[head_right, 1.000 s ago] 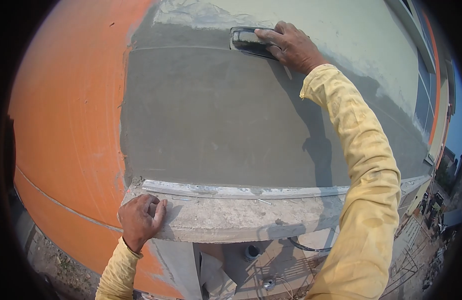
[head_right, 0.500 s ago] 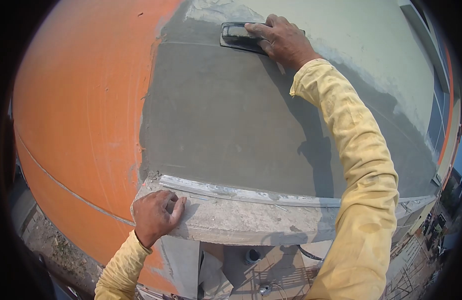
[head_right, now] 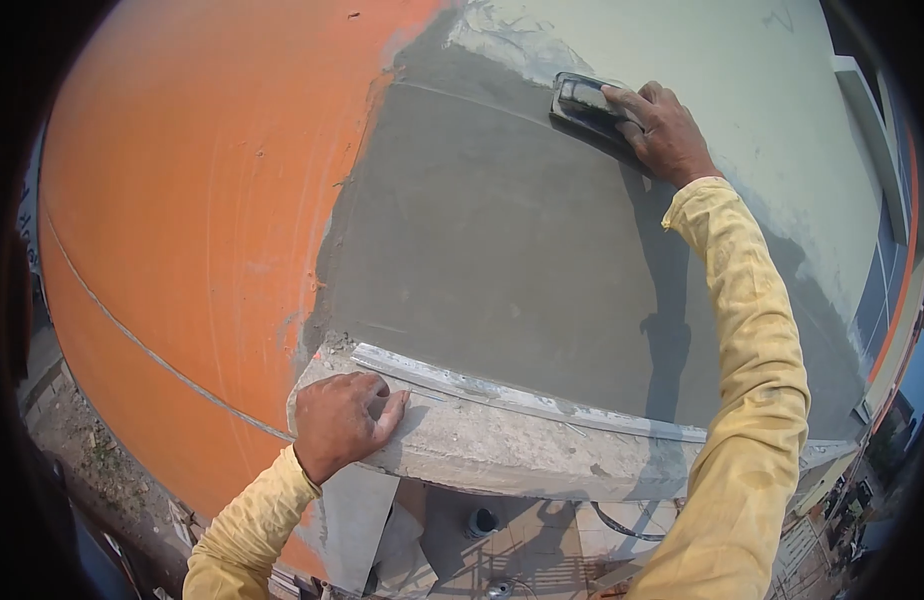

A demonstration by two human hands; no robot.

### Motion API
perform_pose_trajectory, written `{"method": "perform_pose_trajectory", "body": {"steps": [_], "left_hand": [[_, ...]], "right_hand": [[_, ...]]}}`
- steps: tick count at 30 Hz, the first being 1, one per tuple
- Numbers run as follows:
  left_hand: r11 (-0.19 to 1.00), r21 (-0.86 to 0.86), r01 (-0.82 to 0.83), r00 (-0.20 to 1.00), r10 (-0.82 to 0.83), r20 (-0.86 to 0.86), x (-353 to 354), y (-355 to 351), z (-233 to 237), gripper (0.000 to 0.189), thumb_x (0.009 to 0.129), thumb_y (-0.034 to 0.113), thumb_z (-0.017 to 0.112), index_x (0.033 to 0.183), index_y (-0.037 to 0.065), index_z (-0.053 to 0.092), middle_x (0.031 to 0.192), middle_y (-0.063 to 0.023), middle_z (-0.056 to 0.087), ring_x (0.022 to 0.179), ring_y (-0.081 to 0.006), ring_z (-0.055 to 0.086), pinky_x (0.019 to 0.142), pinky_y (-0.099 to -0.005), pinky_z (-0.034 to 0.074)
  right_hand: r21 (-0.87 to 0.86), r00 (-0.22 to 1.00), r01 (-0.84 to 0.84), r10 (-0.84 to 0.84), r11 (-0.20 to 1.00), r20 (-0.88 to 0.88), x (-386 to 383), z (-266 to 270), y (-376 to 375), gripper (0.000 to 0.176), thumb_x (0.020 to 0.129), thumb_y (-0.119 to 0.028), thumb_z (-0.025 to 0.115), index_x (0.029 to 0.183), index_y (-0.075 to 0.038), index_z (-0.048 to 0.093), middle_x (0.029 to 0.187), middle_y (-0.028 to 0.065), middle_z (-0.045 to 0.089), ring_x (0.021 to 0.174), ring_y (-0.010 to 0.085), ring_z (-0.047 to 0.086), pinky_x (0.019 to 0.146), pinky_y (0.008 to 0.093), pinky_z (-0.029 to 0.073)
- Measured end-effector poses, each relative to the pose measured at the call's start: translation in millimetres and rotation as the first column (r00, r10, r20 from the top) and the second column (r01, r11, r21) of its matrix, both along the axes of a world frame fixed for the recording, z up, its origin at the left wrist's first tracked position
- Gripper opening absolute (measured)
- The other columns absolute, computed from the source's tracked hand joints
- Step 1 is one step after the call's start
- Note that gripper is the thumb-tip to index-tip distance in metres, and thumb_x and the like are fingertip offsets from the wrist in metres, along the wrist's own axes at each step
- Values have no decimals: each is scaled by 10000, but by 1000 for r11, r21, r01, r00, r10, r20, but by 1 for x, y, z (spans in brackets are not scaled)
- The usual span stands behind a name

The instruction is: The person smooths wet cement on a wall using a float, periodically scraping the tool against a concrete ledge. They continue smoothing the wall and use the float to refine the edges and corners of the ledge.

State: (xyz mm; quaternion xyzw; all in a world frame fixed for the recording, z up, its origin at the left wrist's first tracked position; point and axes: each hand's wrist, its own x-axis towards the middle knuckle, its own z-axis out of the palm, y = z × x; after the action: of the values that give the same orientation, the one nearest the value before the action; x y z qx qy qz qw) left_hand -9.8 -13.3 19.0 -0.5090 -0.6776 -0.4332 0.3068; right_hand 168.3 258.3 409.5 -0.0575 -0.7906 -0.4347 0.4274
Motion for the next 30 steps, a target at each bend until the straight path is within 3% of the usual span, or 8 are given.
{"method": "perform_pose_trajectory", "body": {"steps": [1, 7, 10, 11, 14, 23, 26, 30], "left_hand": [[999, -37, -7, 1000, 7, 3, 0, 0, -1, 368, 896, 424, 698, 754, 84, 698, 673, -89, 684, 626, -278, 698, 590, -393, 552], [999, -25, 25, 1000, -25, 1, -6, -5, -3, 386, 911, 433, 690, 744, 85, 683, 666, -101, 680, 623, -281, 697, 586, -387, 556], [999, -31, 45, 999, -45, 10, -10, -5, -4, 364, 886, 430, 725, 766, 86, 721, 659, -94, 680, 601, -278, 685, 563, -393, 542], [998, -25, 52, 999, -51, 16, -10, -5, -5, 364, 886, 430, 725, 766, 86, 721, 659, -94, 680, 601, -278, 685, 563, -393, 542], [998, 0, 65, 998, -65, 13, -11, -5, -4, 373, 886, 439, 724, 775, 84, 722, 660, -95, 680, 603, -270, 689, 566, -389, 547], [997, 8, 75, 997, -76, 15, -10, -6, -4, 375, 909, 439, 703, 809, 78, 719, 681, -102, 691, 635, -270, 707, 600, -379, 573], [996, -20, 83, 996, -82, 29, -11, -7, -4, 371, 910, 435, 702, 810, 79, 720, 689, -100, 694, 639, -272, 708, 602, -381, 574], [996, 7, 92, 995, -92, 25, -12, -6, -5, 349, 892, 411, 726, 813, 72, 738, 699, -92, 697, 625, -273, 692, 598, -370, 556]], "right_hand": [[19, 1000, -4, 5, 1000, -21, -13, 2, -6, 479, 932, -160, 716, 1382, -302, 631, 1070, 74, 614, 1065, 287, 618, 960, 436, 535], [58, 996, -84, 85, 995, -22, -144, 14, -81, 427, 966, -216, 659, 1389, -271, 636, 1209, 98, 632, 1173, 307, 616, 1038, 451, 518], [117, 980, -200, 198, 973, 28, -174, 8, -107, 437, 964, -192, 665, 1400, -219, 639, 1153, 134, 635, 1125, 323, 625, 1027, 430, 514], [73, 993, -112, 109, 991, 44, -179, 5, -113, 458, 964, -218, 656, 1417, -268, 621, 1286, 106, 621, 1224, 310, 605, 1062, 452, 510], [147, 989, -126, 113, 981, 91, -192, -1, -104, 458, 962, -207, 673, 1417, -228, 623, 1208, 140, 638, 1158, 325, 623, 1046, 427, 512], [96, 992, -16, 4, 995, 123, -179, -14, -132, 475, 952, -185, 662, 1421, -240, 617, 1202, 136, 630, 1144, 327, 630, 1034, 434, 518], [188, 993, -64, 43, 980, 111, -184, 3, -92, 488, 939, -169, 662, 1419, -246, 617, 1179, 131, 619, 1123, 324, 632, 1021, 431, 524], [142, 997, -45, 35, 989, 74, -159, -10, -96, 500, 928, -154, 664, 1416, -251, 618, 1160, 121, 610, 1108, 315, 631, 1005, 426, 532]]}}
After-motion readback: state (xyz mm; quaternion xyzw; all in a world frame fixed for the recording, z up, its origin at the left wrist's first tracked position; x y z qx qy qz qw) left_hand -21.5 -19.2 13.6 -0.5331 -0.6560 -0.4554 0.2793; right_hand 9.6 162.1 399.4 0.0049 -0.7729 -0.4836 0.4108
